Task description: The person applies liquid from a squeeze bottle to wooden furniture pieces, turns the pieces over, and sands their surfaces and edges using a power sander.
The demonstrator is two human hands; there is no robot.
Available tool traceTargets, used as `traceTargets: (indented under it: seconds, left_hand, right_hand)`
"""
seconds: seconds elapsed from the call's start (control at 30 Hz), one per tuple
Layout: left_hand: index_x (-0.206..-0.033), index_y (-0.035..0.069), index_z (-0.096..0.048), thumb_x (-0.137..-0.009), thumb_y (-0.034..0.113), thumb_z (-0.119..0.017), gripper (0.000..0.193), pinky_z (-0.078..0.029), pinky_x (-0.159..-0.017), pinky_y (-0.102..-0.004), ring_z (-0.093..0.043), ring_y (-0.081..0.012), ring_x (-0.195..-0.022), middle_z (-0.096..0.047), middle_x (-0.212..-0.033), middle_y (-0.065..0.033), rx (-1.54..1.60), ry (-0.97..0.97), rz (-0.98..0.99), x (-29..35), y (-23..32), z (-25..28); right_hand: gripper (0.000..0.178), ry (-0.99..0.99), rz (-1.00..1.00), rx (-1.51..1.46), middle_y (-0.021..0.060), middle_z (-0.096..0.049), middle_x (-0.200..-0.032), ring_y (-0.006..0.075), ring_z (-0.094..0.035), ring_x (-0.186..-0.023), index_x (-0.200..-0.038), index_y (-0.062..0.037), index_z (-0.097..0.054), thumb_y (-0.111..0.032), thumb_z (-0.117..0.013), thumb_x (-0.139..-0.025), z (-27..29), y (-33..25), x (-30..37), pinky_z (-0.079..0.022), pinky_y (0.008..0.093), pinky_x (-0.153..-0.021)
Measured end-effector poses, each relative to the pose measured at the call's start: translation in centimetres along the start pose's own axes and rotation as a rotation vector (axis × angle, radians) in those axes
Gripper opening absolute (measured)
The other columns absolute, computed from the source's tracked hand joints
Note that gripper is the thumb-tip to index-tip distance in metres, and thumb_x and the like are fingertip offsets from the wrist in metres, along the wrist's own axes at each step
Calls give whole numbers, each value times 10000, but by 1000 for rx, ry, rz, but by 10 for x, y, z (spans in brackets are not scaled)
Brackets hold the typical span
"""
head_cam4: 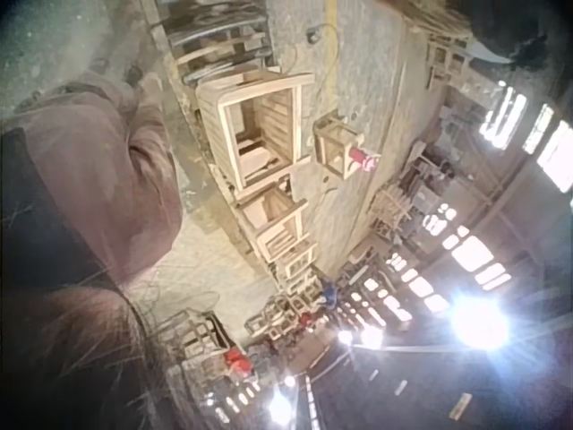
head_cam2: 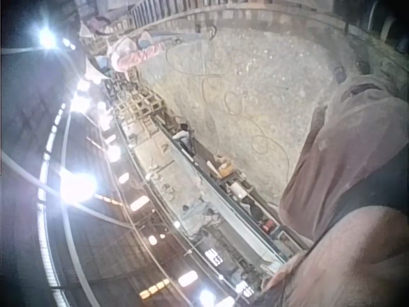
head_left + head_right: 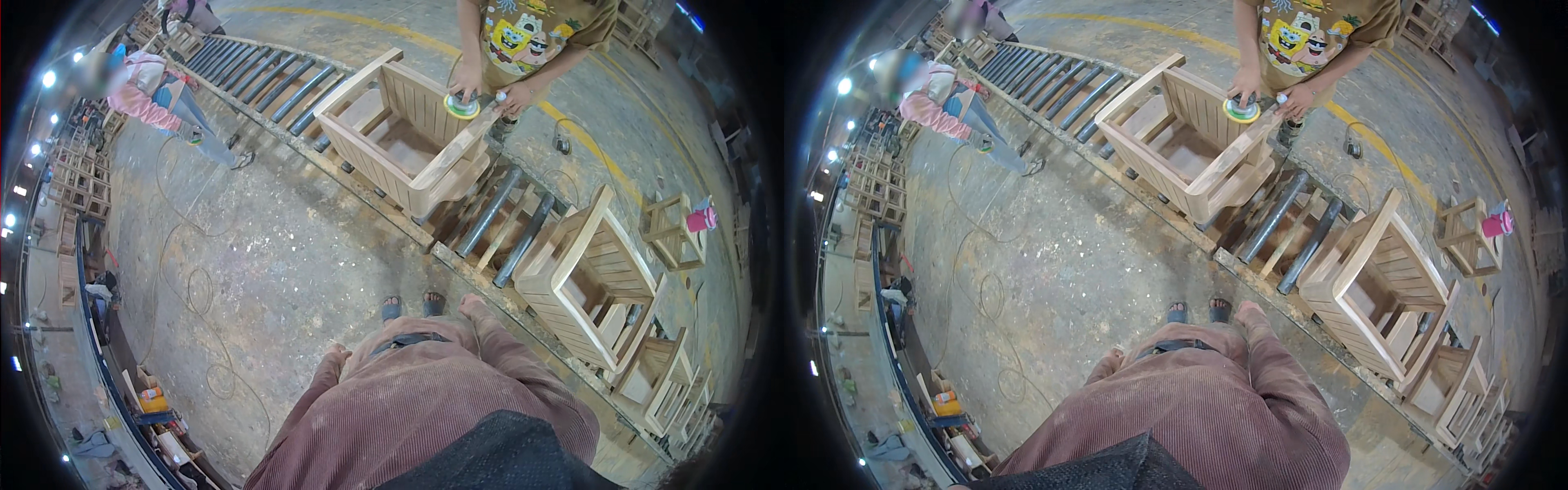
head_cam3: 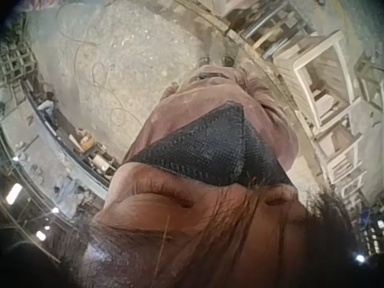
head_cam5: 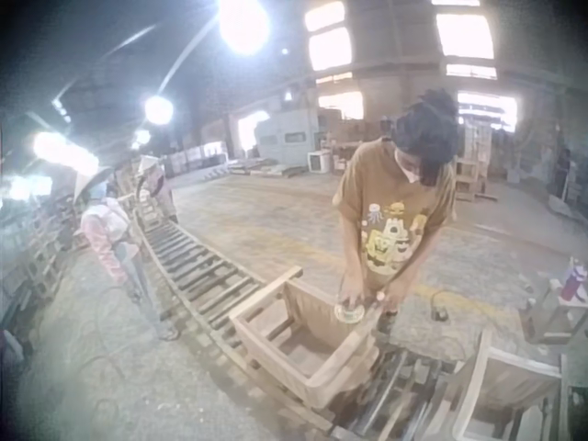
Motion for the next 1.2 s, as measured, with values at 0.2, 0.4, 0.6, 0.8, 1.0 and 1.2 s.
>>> traceTargets:
  seconds: [0.2, 0.4, 0.6, 0.8, 1.0, 1.2]
  left_hand:
    - [-1083, 51, -557, -699, 315, -687, 484, -448, -834, -354, -563, -288, -985, -591, -1045, -159, 131, 144, -92, -13, 25, 24]
    - [-1094, 37, -538, -715, 257, -691, 465, -467, -739, -335, -583, -224, -864, -610, -957, -127, 153, 202, -257, -21, 81, 41]
    - [-1074, 74, -563, -698, 324, -682, 467, -456, -820, -350, -582, -267, -942, -606, -1010, -140, 145, 139, -224, -17, 84, 35]
    - [-1055, 71, -567, -695, 331, -681, 459, -452, -824, -354, -580, -277, -951, -613, -995, -145, 98, 78, -145, -13, 55, 22]
    - [-1053, 68, -567, -694, 325, -678, 455, -452, -826, -349, -577, -283, -959, -612, -1001, -151, 101, 78, -130, -8, 65, 23]
    - [-1024, 59, -574, -692, 315, -685, 434, -461, -802, -349, -589, -282, -923, -620, -974, -140, 149, 104, -157, -3, 68, 26]
  right_hand:
    - [262, -2, 0, 46, 118, -611, -1022, 273, -566, -986, -952, -124, -633, -210, -559, -715, 8, -17, 1, -452, 362, -843]
    - [274, -14, -2, -24, 128, -607, -1031, 271, -567, -988, -961, -126, -631, -198, -583, -701, 1, -11, 5, -452, 362, -845]
    - [288, 21, -15, -15, 123, -618, -1004, 274, -573, -976, -932, -107, -641, -254, -655, -685, -4, 6, 5, -453, 360, -841]
    - [301, 26, -72, -15, 120, -619, -1003, 269, -573, -975, -934, -102, -643, -276, -665, -689, -5, 10, 3, -454, 354, -840]
    - [296, 47, -48, 42, 117, -613, -1016, 271, -570, -977, -935, -105, -635, -283, -657, -699, -14, 18, -11, -453, 360, -836]
    - [300, -16, -13, 46, 113, -602, -1038, 267, -559, -993, -950, -106, -624, -272, -648, -701, -4, -11, 2, -444, 364, -845]
Point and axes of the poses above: each hand's wrist, its own x-axis away from the middle knuckle, its own z-axis out of the back of the hand, y = z × x, the point moved 5 cm from there along -x, towards the middle knuckle
